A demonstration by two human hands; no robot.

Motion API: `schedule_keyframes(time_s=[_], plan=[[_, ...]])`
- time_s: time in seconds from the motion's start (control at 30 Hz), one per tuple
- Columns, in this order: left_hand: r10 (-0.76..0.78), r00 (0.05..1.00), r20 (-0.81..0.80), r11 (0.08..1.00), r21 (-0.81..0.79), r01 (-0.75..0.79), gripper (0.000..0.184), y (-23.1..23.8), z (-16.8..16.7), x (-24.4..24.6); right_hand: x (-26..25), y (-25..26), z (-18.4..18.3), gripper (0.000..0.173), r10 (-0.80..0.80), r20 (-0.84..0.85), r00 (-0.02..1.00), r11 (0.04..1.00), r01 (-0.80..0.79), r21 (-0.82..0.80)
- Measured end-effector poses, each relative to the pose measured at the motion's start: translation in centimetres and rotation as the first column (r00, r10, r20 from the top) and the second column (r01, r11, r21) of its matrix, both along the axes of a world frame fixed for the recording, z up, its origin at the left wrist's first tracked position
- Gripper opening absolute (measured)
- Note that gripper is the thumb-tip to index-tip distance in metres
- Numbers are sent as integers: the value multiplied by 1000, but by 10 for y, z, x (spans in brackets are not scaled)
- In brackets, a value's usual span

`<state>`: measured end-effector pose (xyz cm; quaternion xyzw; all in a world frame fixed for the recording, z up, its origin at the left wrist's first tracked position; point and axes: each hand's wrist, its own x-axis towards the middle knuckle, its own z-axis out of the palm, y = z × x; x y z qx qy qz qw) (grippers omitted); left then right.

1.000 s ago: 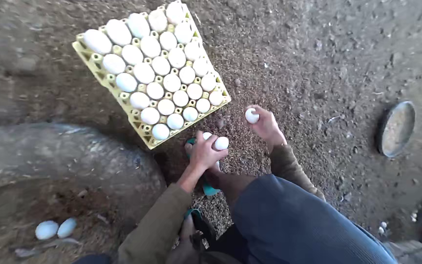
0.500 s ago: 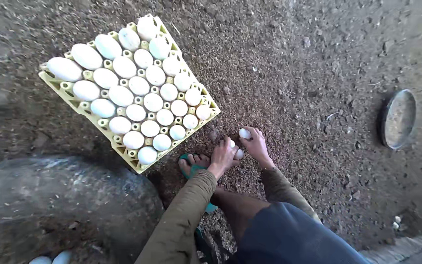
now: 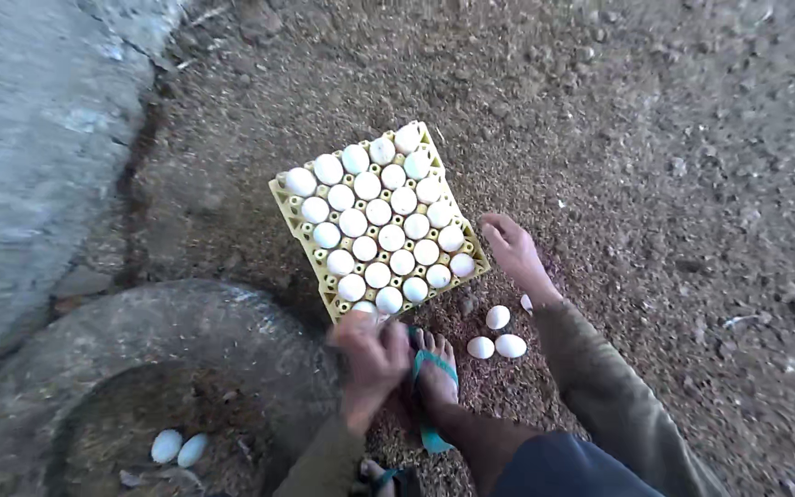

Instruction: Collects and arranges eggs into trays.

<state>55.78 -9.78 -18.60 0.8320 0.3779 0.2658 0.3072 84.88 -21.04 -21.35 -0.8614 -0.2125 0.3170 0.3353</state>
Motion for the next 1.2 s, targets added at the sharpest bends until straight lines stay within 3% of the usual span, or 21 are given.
schedule_keyframes(time_s=[0.07,0.1,0.17,0.23,0.4,0.53,0.67,0.9,1.03,1.2], plan=[[261,952,-162,952,-118,-282,54,63,1,-3,15,33,-5,45,11,-86,996,1000,-12,-11],[321,914,-249,894,-237,-379,54,90,-6,-2,23,46,-9,46,13,-113,994,1000,-16,-22],[289,887,-360,750,-491,-444,53,124,-23,1,36,67,-17,46,33,-124,992,996,-43,-80],[223,903,-368,672,-613,-416,52,136,-34,8,39,80,-18,43,62,-109,992,988,-76,-132],[216,887,-408,681,-588,-436,43,139,-33,30,38,90,-16,44,10,-129,992,981,-34,-189],[291,877,-382,595,-646,-479,41,136,-36,39,32,93,-23,50,-52,-126,991,979,26,-203],[347,869,-353,596,-632,-495,40,128,-30,40,22,97,-16,51,-118,-131,984,982,97,-161],[357,923,-143,699,-614,-366,38,97,21,80,55,48,25,49,-267,-187,945,963,267,-28],[195,981,-7,736,-660,-151,42,67,39,133,88,-14,53,48,-445,-99,890,888,453,78],[-8,996,94,674,-735,75,45,8,55,182,88,-116,102,48,-593,82,801,803,596,-18]])
